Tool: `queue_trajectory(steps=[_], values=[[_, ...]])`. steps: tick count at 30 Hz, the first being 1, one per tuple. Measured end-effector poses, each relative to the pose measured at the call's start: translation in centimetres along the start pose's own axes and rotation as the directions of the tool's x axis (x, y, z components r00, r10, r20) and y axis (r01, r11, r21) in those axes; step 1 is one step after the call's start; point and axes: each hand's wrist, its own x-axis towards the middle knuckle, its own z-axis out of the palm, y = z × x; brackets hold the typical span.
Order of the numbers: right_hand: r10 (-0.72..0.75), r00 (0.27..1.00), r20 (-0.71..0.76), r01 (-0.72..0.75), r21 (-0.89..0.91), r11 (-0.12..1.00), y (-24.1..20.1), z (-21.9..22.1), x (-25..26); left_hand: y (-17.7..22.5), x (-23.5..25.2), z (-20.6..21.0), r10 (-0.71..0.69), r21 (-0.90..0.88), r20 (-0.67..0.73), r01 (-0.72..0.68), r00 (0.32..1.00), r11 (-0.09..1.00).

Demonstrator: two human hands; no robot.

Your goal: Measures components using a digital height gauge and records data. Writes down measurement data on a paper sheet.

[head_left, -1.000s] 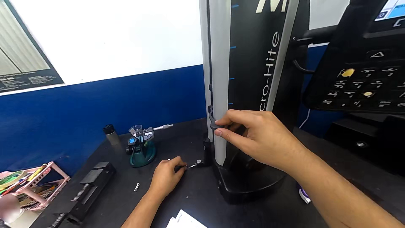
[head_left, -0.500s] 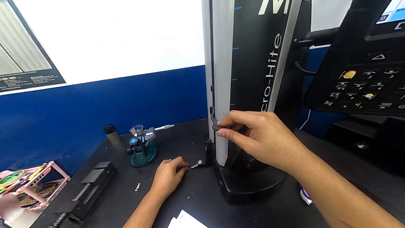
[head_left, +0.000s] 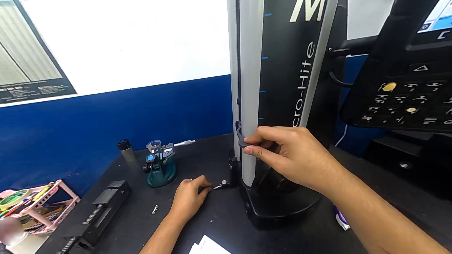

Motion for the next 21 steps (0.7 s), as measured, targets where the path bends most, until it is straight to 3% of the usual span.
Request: queue_trajectory(steps=[8,13,18,21], values=[[0.009,0.997,0.076,-0.009,-0.005,1.0,0.2,-1.1,0.0,0.2,0.2,0.0,-0.006,-0.005,0.024,0.006,1.0,1.0],[0.064,0.981,0.186,-0.055,-0.052,0.997,0.4,-5.5,-0.3,-1.0,0.1,0.6,0.076,0.021,-0.049,-0.075,0.996,0.997],[0.224,0.974,0.046,-0.209,-0.219,0.953,1.2,-12.9,-1.9,-1.6,0.3,1.0,0.181,-0.025,-0.101,-0.184,0.978,0.983],[0.464,0.881,-0.096,-0.463,-0.388,0.797,1.5,-15.8,-2.9,-1.2,0.3,0.4,0.168,-0.067,-0.039,-0.17,0.985,0.983]])
